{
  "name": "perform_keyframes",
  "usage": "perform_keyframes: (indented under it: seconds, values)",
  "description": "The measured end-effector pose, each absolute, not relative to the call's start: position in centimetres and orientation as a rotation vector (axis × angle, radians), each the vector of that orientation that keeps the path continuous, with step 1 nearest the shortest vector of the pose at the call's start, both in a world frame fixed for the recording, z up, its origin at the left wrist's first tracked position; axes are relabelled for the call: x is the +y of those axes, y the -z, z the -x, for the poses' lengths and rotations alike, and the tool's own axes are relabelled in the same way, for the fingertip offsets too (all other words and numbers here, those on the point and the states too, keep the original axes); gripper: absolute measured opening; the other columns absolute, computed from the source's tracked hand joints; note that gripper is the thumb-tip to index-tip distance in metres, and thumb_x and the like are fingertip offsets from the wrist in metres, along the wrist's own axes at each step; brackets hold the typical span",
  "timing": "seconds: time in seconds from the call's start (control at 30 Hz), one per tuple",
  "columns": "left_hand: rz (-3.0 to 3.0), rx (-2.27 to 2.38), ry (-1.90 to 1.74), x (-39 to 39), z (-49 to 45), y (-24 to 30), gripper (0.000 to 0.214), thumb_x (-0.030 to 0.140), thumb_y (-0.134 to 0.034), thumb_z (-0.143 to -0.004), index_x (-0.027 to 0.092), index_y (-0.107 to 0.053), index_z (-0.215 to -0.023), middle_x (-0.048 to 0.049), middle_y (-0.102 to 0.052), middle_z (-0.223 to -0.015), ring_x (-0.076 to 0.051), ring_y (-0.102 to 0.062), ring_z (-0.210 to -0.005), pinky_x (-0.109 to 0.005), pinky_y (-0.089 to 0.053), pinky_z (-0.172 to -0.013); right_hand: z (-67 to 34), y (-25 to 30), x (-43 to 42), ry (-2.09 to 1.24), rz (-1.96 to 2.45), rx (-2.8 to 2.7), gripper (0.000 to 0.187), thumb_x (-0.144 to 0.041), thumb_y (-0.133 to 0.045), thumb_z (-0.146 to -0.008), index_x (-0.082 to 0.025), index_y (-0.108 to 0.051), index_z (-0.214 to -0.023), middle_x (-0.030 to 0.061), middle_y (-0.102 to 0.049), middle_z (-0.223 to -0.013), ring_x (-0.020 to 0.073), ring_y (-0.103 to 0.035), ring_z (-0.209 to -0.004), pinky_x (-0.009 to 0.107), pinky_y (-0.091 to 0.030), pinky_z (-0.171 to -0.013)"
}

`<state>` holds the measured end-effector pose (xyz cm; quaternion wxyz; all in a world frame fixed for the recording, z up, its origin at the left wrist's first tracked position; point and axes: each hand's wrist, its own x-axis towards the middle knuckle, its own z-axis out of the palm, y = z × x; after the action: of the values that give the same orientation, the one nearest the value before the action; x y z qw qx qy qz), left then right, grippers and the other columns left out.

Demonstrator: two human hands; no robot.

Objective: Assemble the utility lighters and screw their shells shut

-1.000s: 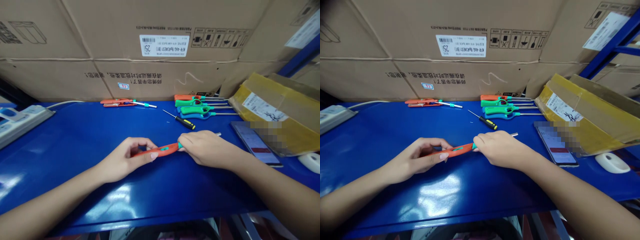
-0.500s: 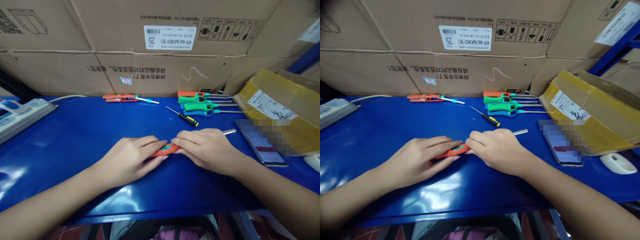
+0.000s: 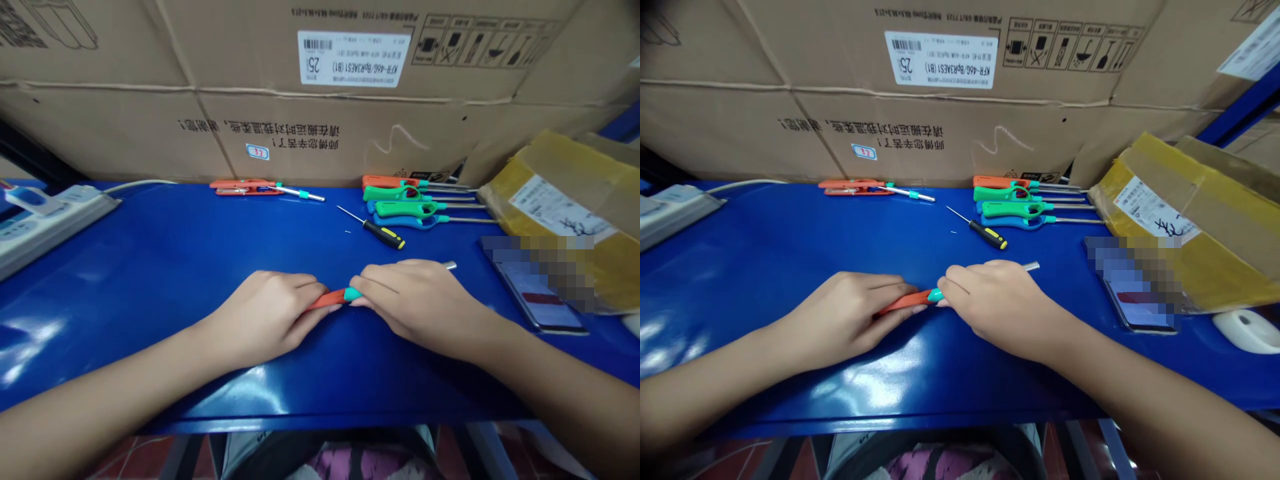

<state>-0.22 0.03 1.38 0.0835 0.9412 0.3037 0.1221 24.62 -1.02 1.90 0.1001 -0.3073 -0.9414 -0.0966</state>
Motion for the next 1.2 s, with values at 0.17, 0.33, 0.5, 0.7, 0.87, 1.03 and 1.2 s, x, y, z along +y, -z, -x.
perform_keyframes:
  seconds: [0.17,0.33,0.5,0.7,0.87,1.03,1.2]
  values:
    - [-2.866,0.841,-0.329,-0.1,0.1,-1.2,0.036,0.030,-0.042,-0.105,0.015,-0.068,-0.085,-0.0018,-0.062,-0.072,-0.018,-0.059,-0.059,-0.031,-0.039,-0.054,-24.0,-0.9,-1.1,0.179,0.915,-2.842,0.013,-0.009,-0.056,-0.091,-0.018,-0.065,-0.093,0.0008,-0.062,-0.079,0.0183,-0.053,-0.062,0.034,-0.027,-0.055]
    - [-2.895,0.850,-0.353,-0.2,0.1,-1.1,0.036,0.030,-0.043,-0.105,0.015,-0.068,-0.084,-0.0015,-0.062,-0.071,-0.019,-0.059,-0.057,-0.033,-0.040,-0.053,-24.0,-0.6,-1.2,0.167,0.973,-2.877,0.014,-0.008,-0.055,-0.089,-0.020,-0.062,-0.091,0.0008,-0.061,-0.080,0.0181,-0.048,-0.059,0.034,-0.021,-0.054]
    - [-2.869,0.843,-0.393,-0.3,0.1,-1.1,0.035,0.029,-0.043,-0.105,0.016,-0.069,-0.085,-0.0009,-0.063,-0.071,-0.018,-0.059,-0.057,-0.031,-0.040,-0.052,-23.9,-1.0,-1.3,0.155,0.964,-2.881,0.018,-0.005,-0.051,-0.089,-0.019,-0.061,-0.093,0.0018,-0.062,-0.083,0.0185,-0.050,-0.061,0.033,-0.021,-0.056]
    - [-2.881,0.853,-0.406,-0.4,0.0,-1.0,0.034,0.030,-0.045,-0.105,0.017,-0.068,-0.083,-0.0003,-0.063,-0.070,-0.018,-0.059,-0.056,-0.032,-0.040,-0.051,-24.0,-1.5,-1.4,0.078,1.026,-2.909,0.020,-0.002,-0.051,-0.086,-0.020,-0.059,-0.090,0.0006,-0.060,-0.080,0.0181,-0.048,-0.060,0.033,-0.019,-0.055]
    - [-2.946,0.879,-0.364,-0.7,0.0,-0.8,0.033,0.030,-0.044,-0.104,0.017,-0.069,-0.087,-0.0012,-0.066,-0.072,-0.020,-0.063,-0.059,-0.034,-0.042,-0.053,-24.0,-1.5,-1.3,0.018,1.065,-2.921,0.013,-0.009,-0.054,-0.091,-0.020,-0.059,-0.086,-0.0011,-0.057,-0.076,0.0165,-0.043,-0.057,0.033,-0.018,-0.053]
    - [-2.838,0.867,-0.328,-0.6,0.2,-1.1,0.030,0.028,-0.048,-0.103,0.017,-0.071,-0.087,-0.0007,-0.067,-0.073,-0.019,-0.063,-0.059,-0.032,-0.043,-0.053,-24.1,-1.3,-1.5,0.083,0.981,-2.871,0.011,-0.014,-0.055,-0.094,-0.019,-0.064,-0.090,0.0000,-0.061,-0.077,0.0168,-0.047,-0.059,0.033,-0.021,-0.054]
    - [-2.767,0.872,-0.293,-0.4,0.3,-1.1,0.031,0.030,-0.048,-0.103,0.017,-0.074,-0.094,-0.0026,-0.070,-0.078,-0.021,-0.069,-0.066,-0.032,-0.049,-0.059,-24.3,-1.1,-1.4,0.064,0.947,-2.842,0.014,-0.016,-0.055,-0.095,-0.018,-0.069,-0.096,0.0003,-0.065,-0.080,0.0168,-0.052,-0.062,0.033,-0.026,-0.056]
